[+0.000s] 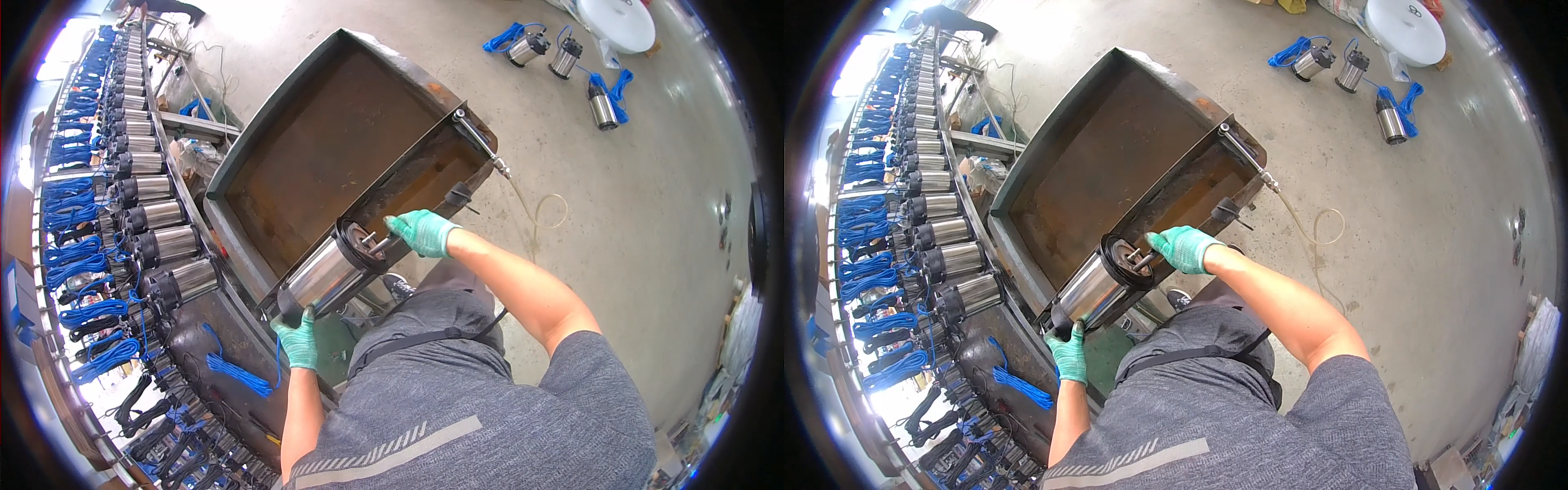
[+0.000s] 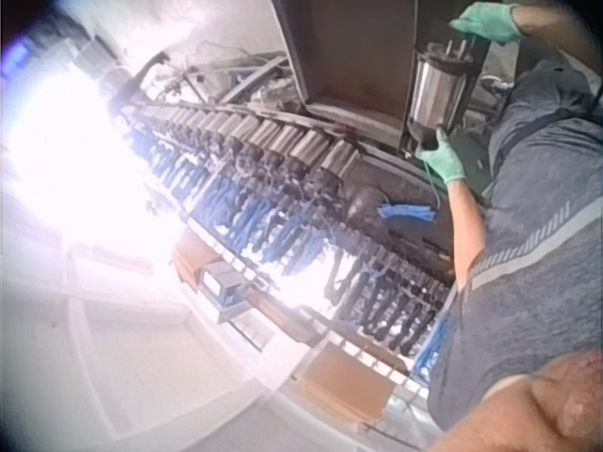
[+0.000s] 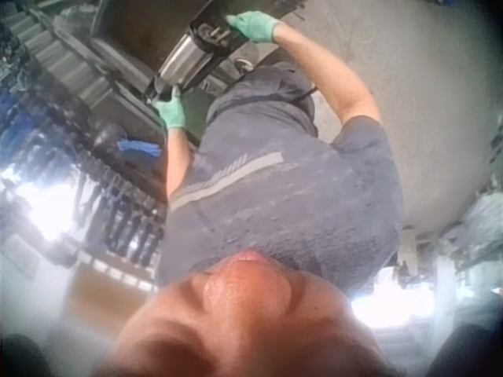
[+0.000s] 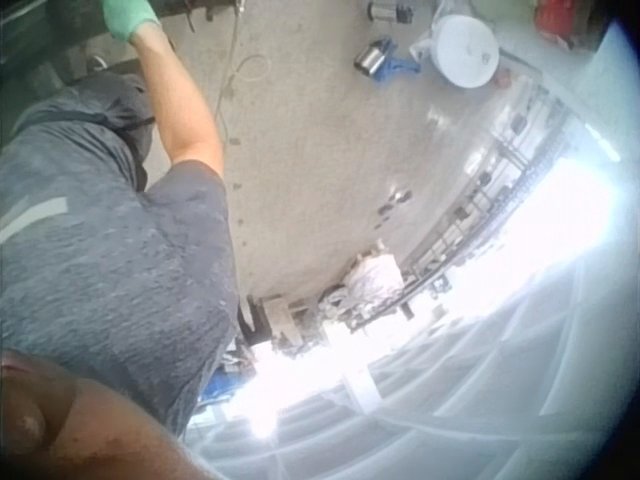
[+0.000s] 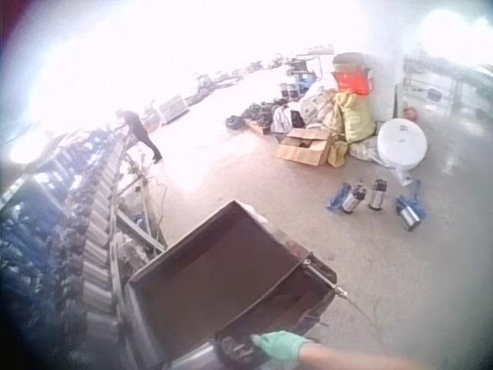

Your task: The person tests a cylindrical metal pump assembly by immersing it in a water tank, checking for leaks while rotating it, and then moving the assembly to a storage location.

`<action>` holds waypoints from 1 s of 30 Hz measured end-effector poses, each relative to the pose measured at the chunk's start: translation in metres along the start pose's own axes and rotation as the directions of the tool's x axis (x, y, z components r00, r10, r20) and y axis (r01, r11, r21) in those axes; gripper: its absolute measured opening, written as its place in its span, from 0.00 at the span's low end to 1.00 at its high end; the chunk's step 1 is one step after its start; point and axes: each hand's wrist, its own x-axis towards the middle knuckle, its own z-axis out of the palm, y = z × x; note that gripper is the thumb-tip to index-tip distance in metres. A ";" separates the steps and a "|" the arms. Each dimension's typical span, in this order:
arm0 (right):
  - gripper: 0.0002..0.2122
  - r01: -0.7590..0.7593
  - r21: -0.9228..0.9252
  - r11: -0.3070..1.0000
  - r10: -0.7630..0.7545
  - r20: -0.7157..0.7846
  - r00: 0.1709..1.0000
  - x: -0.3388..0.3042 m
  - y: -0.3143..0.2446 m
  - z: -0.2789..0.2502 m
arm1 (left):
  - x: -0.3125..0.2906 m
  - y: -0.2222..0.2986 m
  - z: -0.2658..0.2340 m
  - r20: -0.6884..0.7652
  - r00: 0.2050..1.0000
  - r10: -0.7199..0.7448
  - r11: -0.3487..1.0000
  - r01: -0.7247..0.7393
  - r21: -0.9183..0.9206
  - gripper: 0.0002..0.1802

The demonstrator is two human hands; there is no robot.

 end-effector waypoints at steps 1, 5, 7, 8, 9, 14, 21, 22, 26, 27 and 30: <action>0.17 -0.029 0.112 0.993 0.027 0.018 0.999 -0.006 -0.006 -0.003 | 0.000 -0.004 -0.001 -0.003 1.000 0.006 1.000 -0.006 0.009 0.40; 0.18 -0.155 0.448 0.881 0.121 0.103 0.987 -0.008 0.000 -0.002 | -0.004 0.006 0.002 -0.003 1.000 0.000 1.000 0.000 0.022 0.41; 0.22 -0.159 0.570 0.806 0.118 0.108 0.987 -0.007 0.001 -0.004 | -0.005 0.010 0.001 -0.011 1.000 0.004 0.999 -0.004 0.040 0.41; 0.23 -0.232 0.583 0.778 0.169 0.162 0.972 -0.006 0.001 -0.005 | -0.005 0.010 0.002 -0.009 1.000 -0.005 0.999 0.005 0.032 0.41; 0.24 -0.305 0.592 0.746 0.219 0.215 0.952 -0.007 -0.003 -0.010 | -0.005 0.009 0.002 -0.006 1.000 -0.015 1.000 0.015 0.023 0.41; 0.25 -0.397 0.486 0.779 0.330 0.222 0.918 -0.004 -0.010 -0.011 | -0.002 -0.003 0.002 -0.002 1.000 -0.016 1.000 0.016 0.008 0.42; 0.20 -0.269 0.611 0.744 0.198 0.183 0.963 -0.009 0.002 0.000 | -0.002 -0.004 0.004 -0.014 0.999 0.046 0.999 -0.046 0.001 0.38; 0.22 -0.305 0.598 0.741 0.229 0.201 0.952 -0.007 -0.001 -0.003 | -0.003 -0.002 0.004 -0.017 0.999 0.048 0.999 -0.048 0.007 0.38; 0.28 -0.403 0.484 0.777 0.329 0.234 0.915 -0.004 -0.010 -0.014 | -0.004 0.002 0.004 -0.010 0.999 0.043 0.999 -0.044 -0.027 0.39; 0.28 -0.397 0.448 0.801 0.322 0.237 0.917 -0.002 -0.009 -0.014 | -0.004 0.003 0.004 -0.012 0.999 0.033 0.999 -0.033 -0.014 0.40; 0.26 -0.283 0.548 0.787 0.254 0.131 0.958 -0.009 -0.008 -0.005 | -0.003 0.003 0.004 -0.011 1.000 0.013 1.000 -0.013 -0.011 0.42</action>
